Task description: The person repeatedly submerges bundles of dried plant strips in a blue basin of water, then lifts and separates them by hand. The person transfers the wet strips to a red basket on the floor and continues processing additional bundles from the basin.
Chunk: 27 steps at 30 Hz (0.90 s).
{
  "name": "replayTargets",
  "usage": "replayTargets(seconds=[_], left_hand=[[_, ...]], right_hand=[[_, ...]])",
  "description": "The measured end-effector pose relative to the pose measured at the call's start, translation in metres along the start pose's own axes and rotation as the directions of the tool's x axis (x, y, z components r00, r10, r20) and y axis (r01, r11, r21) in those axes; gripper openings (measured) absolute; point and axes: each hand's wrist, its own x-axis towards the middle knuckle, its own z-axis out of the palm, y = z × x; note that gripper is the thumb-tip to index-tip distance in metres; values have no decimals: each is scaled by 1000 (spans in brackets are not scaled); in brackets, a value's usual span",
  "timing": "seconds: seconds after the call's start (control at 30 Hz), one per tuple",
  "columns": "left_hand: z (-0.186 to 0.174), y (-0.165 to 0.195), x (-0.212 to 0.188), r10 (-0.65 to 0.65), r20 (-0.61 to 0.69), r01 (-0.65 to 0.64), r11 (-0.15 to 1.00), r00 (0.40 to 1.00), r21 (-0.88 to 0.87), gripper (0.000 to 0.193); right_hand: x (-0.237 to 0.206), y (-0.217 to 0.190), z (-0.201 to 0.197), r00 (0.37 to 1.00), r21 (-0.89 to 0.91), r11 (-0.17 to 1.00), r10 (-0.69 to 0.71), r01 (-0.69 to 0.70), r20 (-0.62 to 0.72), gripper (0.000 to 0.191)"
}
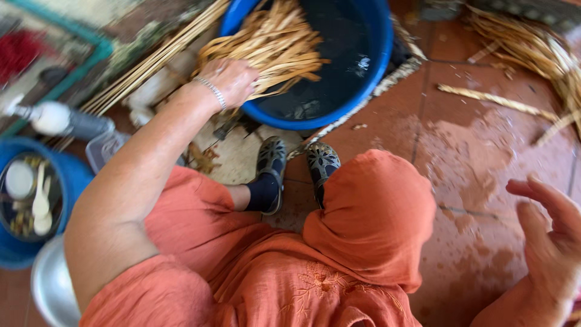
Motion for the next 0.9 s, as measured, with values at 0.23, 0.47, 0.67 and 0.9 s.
replayTargets(seconds=[0.23, 0.47, 0.67, 0.9], left_hand=[[18, -35, -30, -230, 21, 231, 966, 973, -113, 19], [57, -65, -40, -441, 135, 461, 838, 887, -292, 19], [117, -75, -19, -340, 78, 344, 864, 937, -367, 15], [200, -49, 26, -280, 171, 328, 798, 945, -506, 20]], right_hand=[[28, -47, 79, 976, 386, 911, -68, 145, -207, 22], [11, -47, 128, 962, 460, 872, -43, 167, -269, 23], [17, -64, 134, 956, 457, 870, -52, 185, -288, 23], [29, -84, 140, 956, 451, 872, -61, 191, -288, 24]])
